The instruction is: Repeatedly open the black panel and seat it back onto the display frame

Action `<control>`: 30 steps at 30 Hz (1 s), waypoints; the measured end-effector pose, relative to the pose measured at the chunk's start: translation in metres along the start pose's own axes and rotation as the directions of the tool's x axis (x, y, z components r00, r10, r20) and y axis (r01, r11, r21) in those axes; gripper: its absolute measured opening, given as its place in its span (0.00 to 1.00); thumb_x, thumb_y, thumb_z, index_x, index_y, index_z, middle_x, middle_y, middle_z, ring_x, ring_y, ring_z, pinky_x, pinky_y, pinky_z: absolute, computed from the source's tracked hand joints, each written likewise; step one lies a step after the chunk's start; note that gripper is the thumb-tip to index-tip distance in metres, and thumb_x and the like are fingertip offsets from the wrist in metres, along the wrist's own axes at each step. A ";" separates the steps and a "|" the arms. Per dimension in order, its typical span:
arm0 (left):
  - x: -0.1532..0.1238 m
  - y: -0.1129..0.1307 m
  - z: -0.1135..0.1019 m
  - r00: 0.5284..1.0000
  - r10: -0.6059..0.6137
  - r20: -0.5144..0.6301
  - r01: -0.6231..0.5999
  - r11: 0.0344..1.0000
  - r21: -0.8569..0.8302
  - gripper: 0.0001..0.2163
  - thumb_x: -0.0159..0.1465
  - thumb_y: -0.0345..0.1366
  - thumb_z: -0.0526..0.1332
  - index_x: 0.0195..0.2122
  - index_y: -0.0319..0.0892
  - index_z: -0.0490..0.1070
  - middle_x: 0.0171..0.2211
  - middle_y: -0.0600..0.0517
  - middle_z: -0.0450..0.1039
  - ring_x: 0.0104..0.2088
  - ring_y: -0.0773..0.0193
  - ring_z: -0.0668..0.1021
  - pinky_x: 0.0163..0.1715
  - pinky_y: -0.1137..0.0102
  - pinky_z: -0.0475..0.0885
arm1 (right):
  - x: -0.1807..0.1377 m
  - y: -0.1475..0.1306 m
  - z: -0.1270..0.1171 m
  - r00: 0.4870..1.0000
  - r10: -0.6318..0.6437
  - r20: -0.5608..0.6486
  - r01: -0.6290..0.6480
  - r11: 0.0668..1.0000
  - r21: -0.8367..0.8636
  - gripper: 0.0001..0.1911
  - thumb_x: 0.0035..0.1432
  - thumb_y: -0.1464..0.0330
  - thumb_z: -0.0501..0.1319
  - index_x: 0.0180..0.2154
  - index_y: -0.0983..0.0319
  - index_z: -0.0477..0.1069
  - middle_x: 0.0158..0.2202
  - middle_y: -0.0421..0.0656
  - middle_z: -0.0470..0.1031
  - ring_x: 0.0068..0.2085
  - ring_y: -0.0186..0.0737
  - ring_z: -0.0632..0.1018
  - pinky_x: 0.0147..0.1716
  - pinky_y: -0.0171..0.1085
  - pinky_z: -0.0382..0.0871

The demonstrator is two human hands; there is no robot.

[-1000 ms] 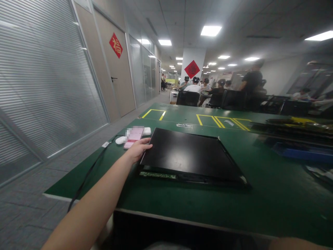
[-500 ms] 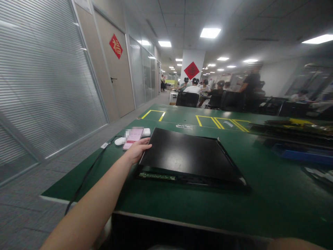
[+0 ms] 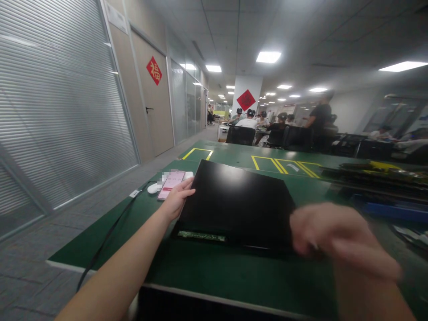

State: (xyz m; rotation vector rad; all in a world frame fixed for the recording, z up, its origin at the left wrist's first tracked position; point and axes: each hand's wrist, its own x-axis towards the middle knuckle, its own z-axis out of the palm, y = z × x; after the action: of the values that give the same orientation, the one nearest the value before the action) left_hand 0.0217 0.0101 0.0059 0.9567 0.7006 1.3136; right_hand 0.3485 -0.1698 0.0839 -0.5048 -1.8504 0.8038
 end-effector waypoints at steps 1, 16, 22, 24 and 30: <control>0.000 0.000 0.000 1.000 0.015 0.018 -0.015 1.000 0.002 0.30 0.45 0.26 0.71 0.52 0.40 0.74 0.57 0.45 0.73 0.62 0.46 0.69 0.62 0.57 0.63 | 0.014 0.019 -0.014 0.976 0.043 -0.212 -0.057 0.997 -0.060 0.12 0.55 0.59 0.62 0.37 0.58 0.79 0.29 0.45 0.78 0.28 0.40 0.75 0.29 0.39 0.70; 0.005 -0.005 -0.008 0.998 0.057 0.010 -0.057 0.998 -0.013 0.34 0.45 0.30 0.72 0.57 0.41 0.72 0.56 0.45 0.74 0.61 0.44 0.69 0.60 0.54 0.65 | -0.029 0.151 -0.104 0.358 0.519 -0.776 -0.803 0.595 0.027 0.33 0.46 0.62 0.63 0.55 0.66 0.70 0.47 0.54 0.78 0.50 0.51 0.78 0.51 0.44 0.69; 0.004 -0.004 -0.006 0.995 0.103 0.016 -0.103 0.995 0.001 0.31 0.46 0.32 0.72 0.54 0.44 0.74 0.56 0.47 0.74 0.61 0.44 0.69 0.60 0.52 0.65 | -0.040 0.162 -0.118 0.278 0.423 -0.862 -0.876 0.481 -0.046 0.20 0.43 0.61 0.65 0.39 0.63 0.78 0.46 0.55 0.79 0.52 0.57 0.76 0.53 0.49 0.68; 0.006 0.001 -0.006 0.988 0.152 -0.002 -0.152 0.988 0.018 0.27 0.45 0.32 0.71 0.50 0.42 0.77 0.55 0.48 0.75 0.62 0.44 0.68 0.62 0.54 0.63 | -0.042 0.162 -0.119 0.315 0.486 -0.815 -0.807 0.590 0.039 0.15 0.42 0.63 0.65 0.33 0.62 0.79 0.40 0.52 0.81 0.48 0.55 0.78 0.50 0.47 0.70; 0.010 0.019 -0.012 0.976 0.216 0.005 -0.216 0.976 0.030 0.20 0.47 0.32 0.66 0.44 0.40 0.79 0.49 0.48 0.79 0.60 0.43 0.70 0.62 0.56 0.62 | -0.033 0.140 -0.101 0.410 0.630 -0.660 -0.488 0.763 0.425 0.18 0.45 0.63 0.65 0.40 0.61 0.78 0.37 0.46 0.81 0.40 0.48 0.81 0.40 0.43 0.76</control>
State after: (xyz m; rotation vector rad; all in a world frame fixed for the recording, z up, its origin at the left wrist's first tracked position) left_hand 0.0034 0.0216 0.0178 1.0814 0.6296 1.4956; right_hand 0.4519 -0.0654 -0.0116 -1.2054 -0.7405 0.9556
